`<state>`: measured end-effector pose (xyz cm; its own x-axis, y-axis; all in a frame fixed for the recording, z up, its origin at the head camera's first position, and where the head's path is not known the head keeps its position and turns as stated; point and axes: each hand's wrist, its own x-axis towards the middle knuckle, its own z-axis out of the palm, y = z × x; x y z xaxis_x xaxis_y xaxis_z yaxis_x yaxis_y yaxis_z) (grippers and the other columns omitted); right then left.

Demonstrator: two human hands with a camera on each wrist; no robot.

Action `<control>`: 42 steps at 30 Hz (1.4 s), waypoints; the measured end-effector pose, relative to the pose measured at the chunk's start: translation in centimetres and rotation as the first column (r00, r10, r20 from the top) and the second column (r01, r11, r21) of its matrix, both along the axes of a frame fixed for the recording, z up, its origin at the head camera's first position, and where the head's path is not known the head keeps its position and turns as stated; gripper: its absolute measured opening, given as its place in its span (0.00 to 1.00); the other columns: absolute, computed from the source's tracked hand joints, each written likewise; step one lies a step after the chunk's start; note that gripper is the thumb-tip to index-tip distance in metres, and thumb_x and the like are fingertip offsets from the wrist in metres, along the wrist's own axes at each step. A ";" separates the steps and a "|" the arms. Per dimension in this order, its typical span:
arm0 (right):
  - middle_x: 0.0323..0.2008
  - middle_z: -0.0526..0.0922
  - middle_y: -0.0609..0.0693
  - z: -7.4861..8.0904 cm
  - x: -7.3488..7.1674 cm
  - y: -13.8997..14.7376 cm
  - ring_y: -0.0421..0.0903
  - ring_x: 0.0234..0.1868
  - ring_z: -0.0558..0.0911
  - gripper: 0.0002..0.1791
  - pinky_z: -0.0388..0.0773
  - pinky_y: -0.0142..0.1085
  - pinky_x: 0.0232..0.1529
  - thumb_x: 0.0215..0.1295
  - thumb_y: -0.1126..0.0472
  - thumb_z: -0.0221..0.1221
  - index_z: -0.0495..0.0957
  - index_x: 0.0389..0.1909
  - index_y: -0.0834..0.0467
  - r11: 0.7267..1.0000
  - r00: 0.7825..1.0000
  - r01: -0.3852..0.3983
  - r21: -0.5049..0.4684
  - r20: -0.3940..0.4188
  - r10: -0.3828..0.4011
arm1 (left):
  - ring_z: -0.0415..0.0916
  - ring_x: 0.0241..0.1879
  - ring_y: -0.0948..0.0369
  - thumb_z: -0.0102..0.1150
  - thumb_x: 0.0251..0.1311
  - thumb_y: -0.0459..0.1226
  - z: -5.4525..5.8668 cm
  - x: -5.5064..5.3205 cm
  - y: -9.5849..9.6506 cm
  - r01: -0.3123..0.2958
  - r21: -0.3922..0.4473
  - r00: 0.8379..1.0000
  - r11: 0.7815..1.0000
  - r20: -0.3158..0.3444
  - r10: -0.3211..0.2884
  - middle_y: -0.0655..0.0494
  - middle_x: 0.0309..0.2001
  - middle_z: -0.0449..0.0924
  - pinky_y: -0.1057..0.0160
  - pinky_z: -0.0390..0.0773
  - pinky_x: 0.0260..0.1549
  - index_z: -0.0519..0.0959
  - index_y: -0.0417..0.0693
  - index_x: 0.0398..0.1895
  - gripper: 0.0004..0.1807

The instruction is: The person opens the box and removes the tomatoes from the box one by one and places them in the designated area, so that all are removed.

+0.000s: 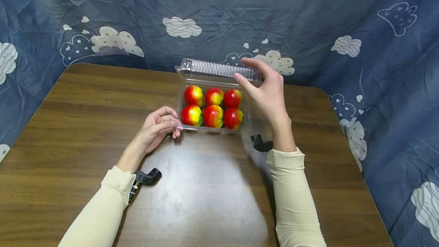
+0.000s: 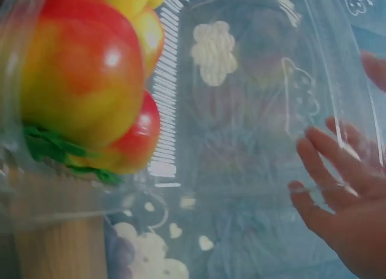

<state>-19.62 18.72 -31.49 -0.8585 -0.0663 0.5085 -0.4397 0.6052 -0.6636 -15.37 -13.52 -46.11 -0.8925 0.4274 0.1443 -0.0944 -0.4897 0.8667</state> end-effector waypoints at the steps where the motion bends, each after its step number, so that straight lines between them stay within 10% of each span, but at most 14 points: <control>1: 0.56 0.88 0.41 -0.1 -0.1 0.0 0.35 0.60 0.82 0.27 0.75 0.33 0.67 0.63 0.43 0.74 0.85 0.60 0.48 1.000 1.000 0.007 -0.026 -0.007 -0.007 | 0.82 0.26 0.55 0.49 0.73 0.22 0.0 0.0 0.0 0.000 -0.001 1.000 1.000 0.002 0.000 0.47 0.34 0.88 0.64 0.82 0.29 0.70 0.35 0.49 0.06; 12: 0.62 0.81 0.66 0.7 0.7 -1.2 0.55 0.67 0.80 0.27 0.69 0.40 0.76 0.66 0.69 0.69 0.73 0.64 0.71 0.912 0.994 -0.096 -0.398 -0.083 0.068 | 0.83 0.25 0.55 0.49 0.72 0.21 0.2 0.2 0.0 -0.008 -0.005 1.000 1.000 0.021 0.008 0.48 0.33 0.87 0.65 0.82 0.28 0.70 0.36 0.48 0.07; 26: 0.73 0.74 0.58 -4.2 -2.9 1.1 0.50 0.75 0.74 0.32 0.67 0.45 0.77 0.71 0.67 0.65 0.64 0.72 0.63 0.899 0.995 -0.087 -0.428 0.011 0.102 | 0.82 0.25 0.56 0.49 0.71 0.20 0.3 0.2 0.0 -0.016 0.000 0.999 1.000 0.029 0.016 0.49 0.32 0.87 0.65 0.81 0.27 0.71 0.37 0.48 0.09; 42: 0.76 0.67 0.68 -6.0 -2.6 1.9 0.61 0.79 0.67 0.32 0.63 0.55 0.78 0.71 0.80 0.56 0.59 0.73 0.72 0.881 0.967 -0.133 -0.454 0.134 0.215 | 0.83 0.25 0.57 0.49 0.72 0.21 0.2 0.2 -0.1 -0.009 -0.001 1.000 1.000 0.023 0.009 0.49 0.32 0.87 0.66 0.82 0.28 0.71 0.37 0.47 0.08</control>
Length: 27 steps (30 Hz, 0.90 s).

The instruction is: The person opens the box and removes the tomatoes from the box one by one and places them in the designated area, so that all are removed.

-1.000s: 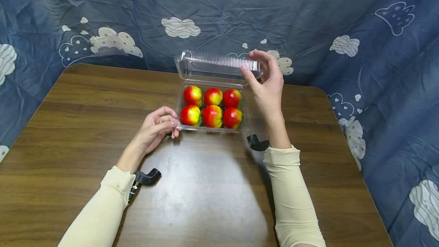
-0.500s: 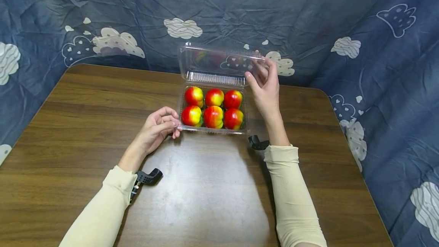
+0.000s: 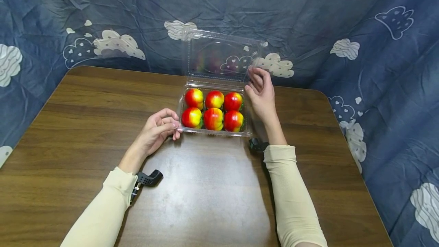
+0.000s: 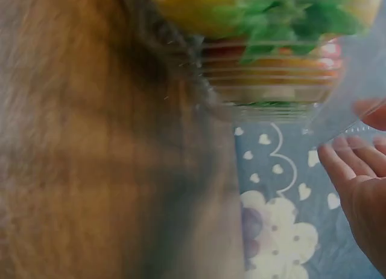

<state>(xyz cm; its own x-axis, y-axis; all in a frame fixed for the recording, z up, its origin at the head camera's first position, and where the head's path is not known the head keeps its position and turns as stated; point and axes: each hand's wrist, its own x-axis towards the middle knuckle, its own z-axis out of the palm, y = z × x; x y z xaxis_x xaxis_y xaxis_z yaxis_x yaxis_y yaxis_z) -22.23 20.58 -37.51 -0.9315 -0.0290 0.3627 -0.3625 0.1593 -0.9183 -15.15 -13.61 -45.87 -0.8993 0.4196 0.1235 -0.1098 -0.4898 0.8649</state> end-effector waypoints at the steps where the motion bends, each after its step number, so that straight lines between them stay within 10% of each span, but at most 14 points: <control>1: 0.76 0.67 0.68 -0.2 -0.1 0.1 0.61 0.79 0.67 0.32 0.63 0.55 0.77 0.70 0.81 0.56 0.59 0.73 0.72 1.000 1.000 -0.005 0.007 0.002 0.005 | 0.83 0.25 0.57 0.49 0.72 0.21 0.0 0.0 0.0 0.001 0.001 1.000 1.000 0.000 -0.001 0.49 0.32 0.87 0.66 0.82 0.28 0.71 0.37 0.47 0.08; 13: 0.77 0.69 0.59 -4.0 -1.9 1.1 0.54 0.77 0.70 0.36 0.71 0.48 0.73 0.69 0.81 0.58 0.61 0.76 0.64 0.997 0.999 0.017 0.069 0.033 -0.019 | 0.82 0.25 0.57 0.50 0.71 0.21 -0.1 0.0 0.0 0.018 -0.004 1.000 1.000 -0.006 -0.018 0.50 0.32 0.86 0.66 0.82 0.27 0.71 0.37 0.47 0.08; 27: 0.76 0.66 0.70 -2.2 -0.8 0.1 0.64 0.77 0.68 0.35 0.70 0.51 0.73 0.67 0.84 0.56 0.59 0.75 0.73 0.998 0.996 -0.002 0.055 0.087 -0.003 | 0.81 0.25 0.58 0.49 0.70 0.20 0.0 0.1 -0.2 0.027 -0.006 1.000 1.000 -0.007 -0.027 0.50 0.31 0.86 0.67 0.81 0.26 0.71 0.38 0.46 0.08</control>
